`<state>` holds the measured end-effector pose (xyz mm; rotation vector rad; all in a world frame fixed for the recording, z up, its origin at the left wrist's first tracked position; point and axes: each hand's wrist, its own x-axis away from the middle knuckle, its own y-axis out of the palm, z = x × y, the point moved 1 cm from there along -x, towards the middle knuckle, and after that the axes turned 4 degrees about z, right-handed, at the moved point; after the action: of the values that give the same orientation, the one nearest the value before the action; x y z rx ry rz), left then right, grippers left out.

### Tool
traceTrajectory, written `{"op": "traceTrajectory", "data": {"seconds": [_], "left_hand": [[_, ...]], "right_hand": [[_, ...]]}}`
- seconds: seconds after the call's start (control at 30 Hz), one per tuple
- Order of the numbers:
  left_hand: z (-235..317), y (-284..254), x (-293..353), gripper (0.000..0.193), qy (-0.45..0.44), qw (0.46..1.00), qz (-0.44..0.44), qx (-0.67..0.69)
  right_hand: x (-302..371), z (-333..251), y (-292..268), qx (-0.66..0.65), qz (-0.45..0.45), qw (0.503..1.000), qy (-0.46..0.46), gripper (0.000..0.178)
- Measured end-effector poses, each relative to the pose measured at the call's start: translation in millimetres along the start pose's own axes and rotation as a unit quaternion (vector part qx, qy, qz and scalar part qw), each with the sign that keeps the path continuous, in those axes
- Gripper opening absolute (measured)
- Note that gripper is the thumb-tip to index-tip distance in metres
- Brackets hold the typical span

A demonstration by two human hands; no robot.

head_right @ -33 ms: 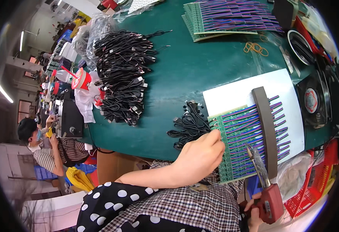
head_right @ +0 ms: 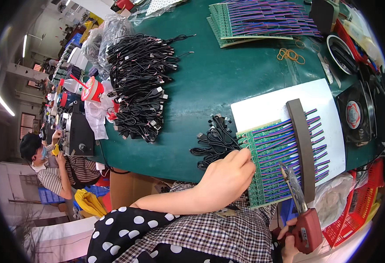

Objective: The person solders small electronic components and USB cables onto a circuit board panel using a soldering iron, places the completed board into a box, and solders components onto another circuit board panel.

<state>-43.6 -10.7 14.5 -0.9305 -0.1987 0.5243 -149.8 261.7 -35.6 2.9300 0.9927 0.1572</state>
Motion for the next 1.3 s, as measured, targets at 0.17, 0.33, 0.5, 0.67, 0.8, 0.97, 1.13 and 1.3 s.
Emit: {"op": "traceTrajectory", "data": {"seconds": [0.17,0.33,0.5,0.67,0.8,0.97,1.13,1.3], "left_hand": [[-28,-44,13,0.020,0.065,0.988,0.123,0.073],[-118,-114,43,0.021,-0.136,0.914,0.246,-0.292],[-142,-135,55,0.016,-0.166,0.915,0.210,-0.302],[-160,-152,48,0.012,-0.058,0.957,0.217,-0.184],[-135,-145,51,0.012,-0.092,0.946,0.290,-0.115],[-107,-97,23,0.016,0.029,0.955,0.236,-0.179],[-78,-50,19,0.017,-0.012,0.990,0.136,0.015],[-65,-35,20,0.013,-0.149,0.948,0.135,0.247]], "right_hand": [[-7,-2,8,0.009,0.012,1.000,-0.003,0.060],[-2,-7,16,0.015,0.040,0.999,0.004,0.059],[-7,-11,17,0.006,0.022,0.999,0.027,0.060],[3,-13,16,0.004,0.033,0.999,0.042,0.064],[-2,-17,21,-0.020,-0.005,0.996,0.086,0.068],[-1,-20,24,-0.028,-0.014,0.994,0.107,0.068],[5,-21,17,-0.090,-0.047,0.988,0.120,0.056],[6,-20,13,-0.089,-0.043,0.988,0.118,0.059]]}}
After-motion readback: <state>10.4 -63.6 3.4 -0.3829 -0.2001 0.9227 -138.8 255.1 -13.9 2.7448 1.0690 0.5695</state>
